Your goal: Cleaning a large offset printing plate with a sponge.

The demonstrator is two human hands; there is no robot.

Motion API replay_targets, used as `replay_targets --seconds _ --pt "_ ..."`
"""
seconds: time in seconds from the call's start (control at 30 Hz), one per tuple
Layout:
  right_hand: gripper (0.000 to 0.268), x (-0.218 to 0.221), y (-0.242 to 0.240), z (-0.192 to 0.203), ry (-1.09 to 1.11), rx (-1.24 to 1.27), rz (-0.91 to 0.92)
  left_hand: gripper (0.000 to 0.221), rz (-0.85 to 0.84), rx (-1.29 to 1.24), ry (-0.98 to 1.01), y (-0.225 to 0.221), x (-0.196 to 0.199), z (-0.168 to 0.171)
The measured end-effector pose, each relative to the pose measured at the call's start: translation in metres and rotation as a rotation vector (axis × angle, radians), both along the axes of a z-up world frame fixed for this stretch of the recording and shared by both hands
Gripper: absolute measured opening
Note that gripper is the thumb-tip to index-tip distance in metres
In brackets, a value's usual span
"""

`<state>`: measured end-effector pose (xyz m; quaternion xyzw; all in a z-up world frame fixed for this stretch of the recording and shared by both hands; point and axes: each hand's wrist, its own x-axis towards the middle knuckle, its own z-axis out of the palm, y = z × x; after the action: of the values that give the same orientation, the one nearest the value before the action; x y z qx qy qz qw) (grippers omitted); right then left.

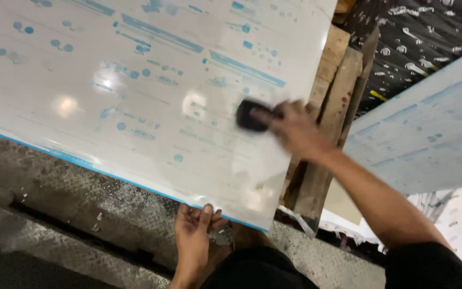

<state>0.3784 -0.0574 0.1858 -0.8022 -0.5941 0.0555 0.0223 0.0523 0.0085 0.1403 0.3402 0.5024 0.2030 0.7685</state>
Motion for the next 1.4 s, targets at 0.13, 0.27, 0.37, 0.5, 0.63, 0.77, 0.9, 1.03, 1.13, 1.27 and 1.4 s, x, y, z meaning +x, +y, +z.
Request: replay_targets --seconds 0.13,0.27,0.37,0.5,0.63,0.77,0.9,1.03,1.13,1.27,1.4 --pt "0.058 0.175 0.046 -0.028 0.097 0.095 -0.41 0.025 0.062 -0.009 0.003 -0.004 -0.001 -0.024" --pt "0.06 0.153 0.111 -0.019 0.121 0.184 -0.447 0.028 0.09 -0.001 0.04 -0.007 -0.008 -0.057" --pt "0.063 0.032 0.13 -0.005 0.185 0.23 0.049 0.031 0.1 -0.052 0.142 0.001 -0.002 -0.052" --pt "0.064 -0.043 0.112 0.025 0.384 0.063 0.653 0.044 0.115 0.02 0.123 -0.008 -0.016 -0.085" --pt "0.043 0.084 0.172 0.015 0.397 -0.112 0.296 0.05 0.154 -0.131 0.251 0.0 -0.003 -0.07" --pt "0.065 0.251 0.209 -0.057 0.073 0.233 -0.273 0.052 0.205 -0.12 0.192 -0.014 0.002 -0.036" --pt "0.069 0.241 0.273 -0.06 0.044 0.25 -0.353 0.049 0.223 -0.121 0.202 -0.007 0.008 -0.048" --pt "0.057 0.013 0.248 -0.011 0.165 0.091 0.194 0.048 0.21 -0.098 0.202 -0.008 0.002 -0.062" --pt "0.067 -0.043 0.219 0.0 0.148 0.42 0.793 0.053 0.195 -0.094 0.233 -0.007 0.002 -0.054" --pt "0.065 0.058 0.261 0.009 0.194 0.065 0.421 0.057 0.189 -0.007 0.258 -0.014 -0.004 -0.076" --pt "0.055 0.259 0.253 -0.044 0.078 0.261 -0.387 0.058 0.234 -0.019 0.175 -0.017 -0.005 -0.077"
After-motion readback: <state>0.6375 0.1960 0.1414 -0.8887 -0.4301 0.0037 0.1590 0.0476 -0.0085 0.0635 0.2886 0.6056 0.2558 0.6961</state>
